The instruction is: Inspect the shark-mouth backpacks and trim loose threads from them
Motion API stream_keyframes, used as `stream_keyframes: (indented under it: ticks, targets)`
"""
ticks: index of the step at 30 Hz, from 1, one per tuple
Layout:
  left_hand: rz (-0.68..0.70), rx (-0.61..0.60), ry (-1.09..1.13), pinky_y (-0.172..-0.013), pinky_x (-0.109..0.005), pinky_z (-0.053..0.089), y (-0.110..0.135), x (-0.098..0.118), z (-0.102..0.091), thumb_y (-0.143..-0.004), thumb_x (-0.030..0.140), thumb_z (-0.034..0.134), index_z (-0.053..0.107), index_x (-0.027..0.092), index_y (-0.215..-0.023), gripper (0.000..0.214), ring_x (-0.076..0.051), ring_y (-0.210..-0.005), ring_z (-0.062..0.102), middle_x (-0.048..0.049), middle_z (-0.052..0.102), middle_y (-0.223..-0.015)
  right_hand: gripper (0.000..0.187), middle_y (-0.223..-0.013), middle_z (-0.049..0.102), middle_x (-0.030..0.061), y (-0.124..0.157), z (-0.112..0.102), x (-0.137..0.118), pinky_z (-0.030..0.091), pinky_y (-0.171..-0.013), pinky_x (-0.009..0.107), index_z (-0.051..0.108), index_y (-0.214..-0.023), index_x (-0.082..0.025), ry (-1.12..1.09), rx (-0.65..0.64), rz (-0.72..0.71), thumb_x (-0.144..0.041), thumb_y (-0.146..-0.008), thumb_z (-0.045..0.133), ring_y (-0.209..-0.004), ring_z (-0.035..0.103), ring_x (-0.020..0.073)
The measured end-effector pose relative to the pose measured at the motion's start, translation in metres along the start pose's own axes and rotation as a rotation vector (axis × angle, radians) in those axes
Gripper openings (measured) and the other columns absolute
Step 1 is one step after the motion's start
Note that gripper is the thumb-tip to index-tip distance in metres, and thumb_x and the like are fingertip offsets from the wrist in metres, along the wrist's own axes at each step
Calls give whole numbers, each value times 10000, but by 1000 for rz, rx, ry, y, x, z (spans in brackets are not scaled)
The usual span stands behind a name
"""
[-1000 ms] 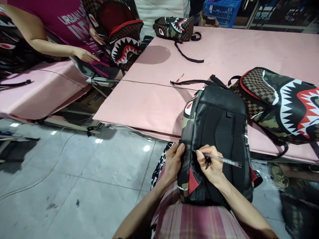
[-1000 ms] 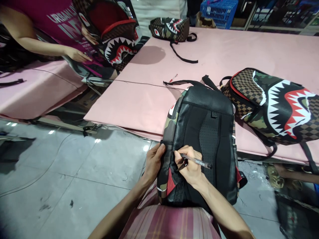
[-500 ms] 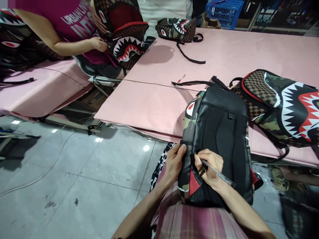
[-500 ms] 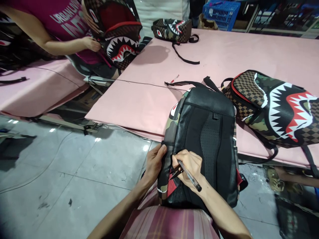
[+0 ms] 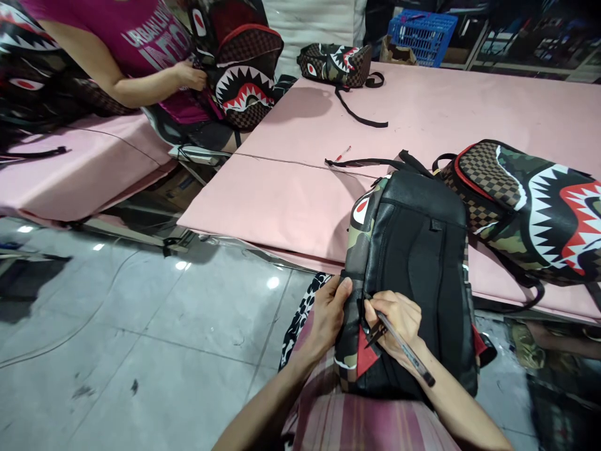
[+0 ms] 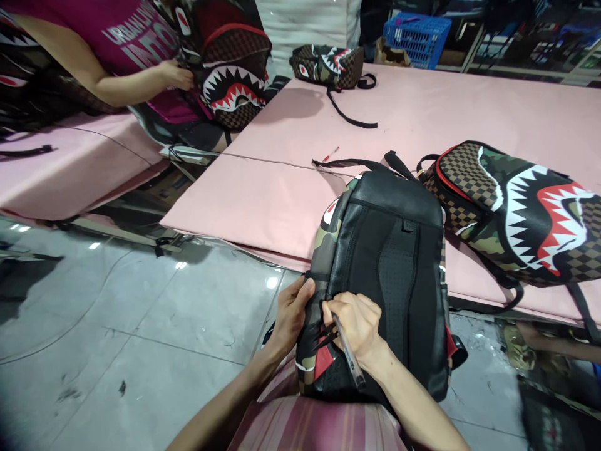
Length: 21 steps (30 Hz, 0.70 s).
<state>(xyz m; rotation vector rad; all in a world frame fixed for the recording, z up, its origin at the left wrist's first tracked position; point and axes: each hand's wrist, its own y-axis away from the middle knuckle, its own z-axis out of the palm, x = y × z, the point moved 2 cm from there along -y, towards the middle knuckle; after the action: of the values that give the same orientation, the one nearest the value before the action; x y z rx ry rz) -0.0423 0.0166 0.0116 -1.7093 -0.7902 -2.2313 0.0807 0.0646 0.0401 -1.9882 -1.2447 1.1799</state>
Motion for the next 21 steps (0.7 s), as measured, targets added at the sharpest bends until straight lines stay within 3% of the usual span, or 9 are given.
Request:
stream_keyframes:
  ticks: [21]
  targets:
    - [-10, -2, -14, -525, -210, 286, -1, -6, -2, -785, 507, 563, 512, 154, -701, 367, -95, -595, 329, 34, 416, -656, 102, -628, 602, 13, 0, -2, -3, 382, -520, 238, 517, -827, -163, 50, -40, -65, -86, -831, 585, -528, 537, 100]
